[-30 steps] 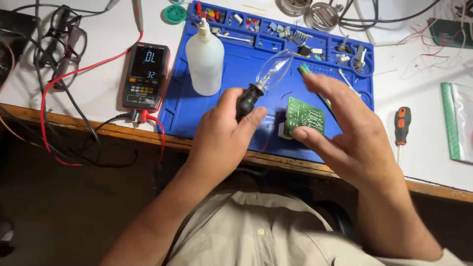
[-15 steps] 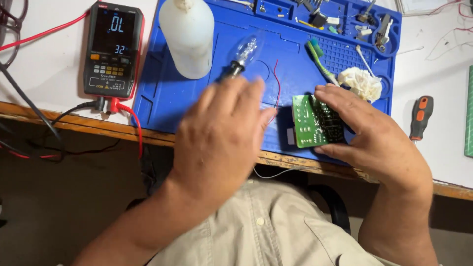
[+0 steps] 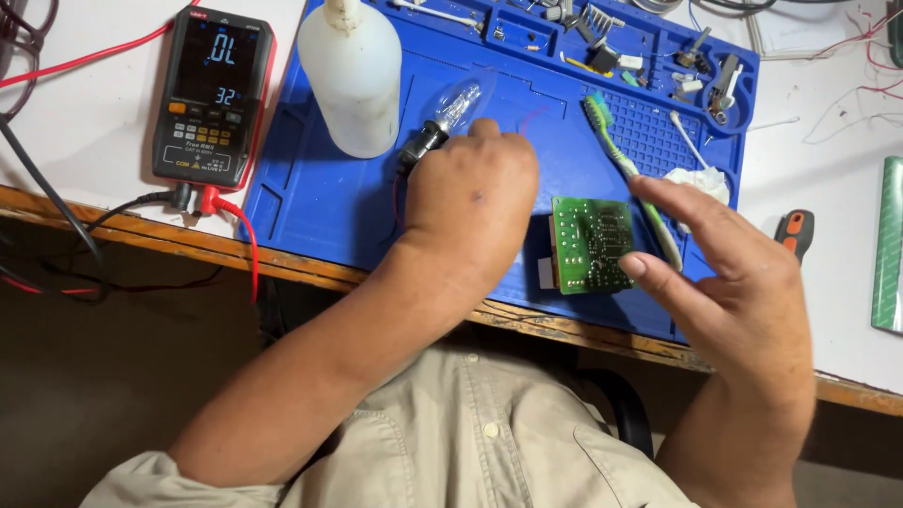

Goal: Soldering a wire onto a printed circuit board at a repair bench

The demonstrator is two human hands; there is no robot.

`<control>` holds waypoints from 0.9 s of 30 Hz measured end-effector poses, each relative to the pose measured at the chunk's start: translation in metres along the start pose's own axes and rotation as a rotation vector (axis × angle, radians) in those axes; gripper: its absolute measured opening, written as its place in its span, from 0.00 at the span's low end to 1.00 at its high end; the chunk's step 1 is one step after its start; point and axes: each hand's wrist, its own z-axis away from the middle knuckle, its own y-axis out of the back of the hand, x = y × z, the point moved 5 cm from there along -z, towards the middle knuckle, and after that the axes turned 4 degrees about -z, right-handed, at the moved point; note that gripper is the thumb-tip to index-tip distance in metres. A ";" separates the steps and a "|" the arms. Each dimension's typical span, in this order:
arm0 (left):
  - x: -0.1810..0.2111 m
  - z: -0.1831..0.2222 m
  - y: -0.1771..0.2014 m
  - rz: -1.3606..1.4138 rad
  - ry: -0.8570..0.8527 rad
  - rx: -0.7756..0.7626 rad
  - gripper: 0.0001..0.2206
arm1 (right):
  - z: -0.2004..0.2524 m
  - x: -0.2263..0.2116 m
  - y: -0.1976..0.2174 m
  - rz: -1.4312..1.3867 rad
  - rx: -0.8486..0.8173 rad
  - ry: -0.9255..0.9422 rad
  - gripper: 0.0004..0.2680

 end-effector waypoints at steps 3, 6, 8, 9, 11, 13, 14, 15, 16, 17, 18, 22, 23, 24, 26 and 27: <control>-0.006 0.000 0.000 -0.014 -0.006 0.008 0.05 | -0.011 -0.008 -0.008 0.006 0.017 0.044 0.19; -0.009 -0.004 -0.008 -0.004 0.011 -0.018 0.04 | -0.020 -0.010 -0.016 0.043 0.031 0.085 0.16; -0.011 -0.001 0.004 0.010 0.011 -0.003 0.03 | -0.020 -0.006 -0.017 0.067 0.047 0.113 0.15; -0.013 0.004 0.020 0.056 -0.002 0.043 0.03 | -0.018 -0.001 -0.015 0.098 0.113 0.084 0.16; -0.016 0.012 0.053 0.103 -0.032 0.095 0.08 | -0.016 0.004 -0.010 0.131 0.196 0.048 0.17; -0.013 0.032 0.096 0.082 -0.108 0.282 0.10 | -0.010 0.003 -0.007 0.058 0.245 0.034 0.17; -0.012 0.036 0.104 0.086 -0.112 0.284 0.10 | -0.008 0.000 -0.008 0.062 0.248 0.031 0.17; -0.010 0.041 0.112 0.054 -0.130 0.274 0.11 | -0.005 -0.005 -0.008 0.017 0.267 0.033 0.16; -0.009 0.048 0.119 0.020 -0.145 0.263 0.12 | -0.004 -0.009 -0.010 -0.029 0.283 0.036 0.15; -0.010 0.050 0.120 0.021 -0.145 0.264 0.12 | -0.004 -0.012 -0.011 -0.028 0.284 0.036 0.15; -0.009 0.053 0.120 0.053 -0.170 0.240 0.13 | -0.003 -0.015 -0.012 -0.059 0.293 0.043 0.15; -0.009 0.060 0.124 0.196 -0.246 0.195 0.11 | -0.008 -0.024 -0.019 -0.123 0.250 0.070 0.14; -0.010 0.061 0.126 0.199 -0.249 0.195 0.11 | -0.006 -0.022 -0.020 -0.121 0.252 0.068 0.14; -0.011 0.061 0.127 0.323 -0.255 0.173 0.11 | -0.004 -0.013 -0.023 -0.192 0.243 -0.055 0.09; -0.015 0.061 0.131 0.448 -0.261 0.154 0.10 | 0.000 -0.004 -0.025 -0.262 0.236 -0.175 0.05; -0.019 0.059 0.131 0.595 -0.234 0.076 0.08 | 0.001 0.000 -0.027 -0.419 0.217 -0.226 0.04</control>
